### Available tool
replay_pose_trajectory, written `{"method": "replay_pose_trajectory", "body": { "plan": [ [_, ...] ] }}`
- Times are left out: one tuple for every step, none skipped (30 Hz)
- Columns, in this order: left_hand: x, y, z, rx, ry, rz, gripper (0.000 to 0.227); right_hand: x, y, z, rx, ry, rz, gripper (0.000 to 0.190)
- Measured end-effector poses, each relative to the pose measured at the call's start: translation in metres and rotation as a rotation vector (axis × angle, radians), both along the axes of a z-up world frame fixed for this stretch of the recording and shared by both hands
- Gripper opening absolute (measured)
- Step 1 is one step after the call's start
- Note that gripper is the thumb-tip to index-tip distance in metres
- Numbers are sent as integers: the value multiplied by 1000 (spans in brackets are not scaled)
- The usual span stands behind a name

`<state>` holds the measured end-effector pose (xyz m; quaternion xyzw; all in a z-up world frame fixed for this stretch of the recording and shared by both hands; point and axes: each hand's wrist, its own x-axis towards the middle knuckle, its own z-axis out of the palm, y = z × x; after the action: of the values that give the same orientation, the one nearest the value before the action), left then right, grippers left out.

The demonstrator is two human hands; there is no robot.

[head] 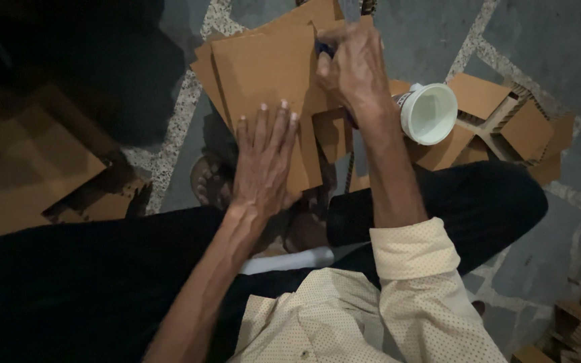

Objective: The person sits on the floor and uses a metal ruler and a utility knife to cut a piece of corrugated cardboard into smaller rectangular pieces. They repeatedly measure, score, and separate the cardboard, stacking the finished pieces nearby.

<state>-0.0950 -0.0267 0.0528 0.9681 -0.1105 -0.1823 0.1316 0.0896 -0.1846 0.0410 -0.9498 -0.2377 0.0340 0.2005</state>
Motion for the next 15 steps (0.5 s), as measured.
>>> {"method": "replay_pose_trajectory", "body": {
  "plan": [
    [0, -1, -2, 16, 12, -4, 145, -1, 1, 4, -26, 142, -68, 34],
    [-2, -2, -3, -20, -16, 25, 143, -4, 1, 9, -56, 290, -139, 36],
    [-3, -3, -5, -56, -44, 54, 141, -10, 0, 15, -72, 262, -128, 35],
    [-4, -4, -8, -93, -73, 84, 139, -18, -1, 21, -89, 233, -115, 35],
    [-5, -6, -10, -72, -87, 75, 138, -28, -3, 28, -105, 203, -102, 35],
    [-6, -6, -13, -46, -100, 73, 138, -37, -2, 34, -137, 172, -60, 35],
    [-7, -6, -15, -20, -114, 70, 138, -45, -3, 41, -167, 140, -18, 36],
    [-7, -6, -16, 20, -193, 81, 134, -53, -4, 46, -198, 107, 19, 37],
    [-6, -7, -16, 61, -273, 93, 131, -61, -4, 50, -203, 193, -43, 39],
    [-5, -8, -17, 97, -351, 103, 127, -68, -6, 53, -213, 281, -107, 41],
    [-6, -8, -18, 41, -234, 90, 131, -74, -7, 56, -223, 369, -172, 44],
    [-6, -7, -18, -14, -116, 76, 135, -78, -8, 57, -181, 360, -159, 44],
    [-7, -8, -17, -68, 3, 63, 139, -81, -9, 59, -138, 350, -146, 43],
    [-6, -7, -17, -60, -7, 65, 139, -81, -8, 59, -91, 336, -128, 43],
    [-4, -6, -16, -51, -17, 67, 139, -80, -7, 58, -91, 246, -77, 41]
  ]
}}
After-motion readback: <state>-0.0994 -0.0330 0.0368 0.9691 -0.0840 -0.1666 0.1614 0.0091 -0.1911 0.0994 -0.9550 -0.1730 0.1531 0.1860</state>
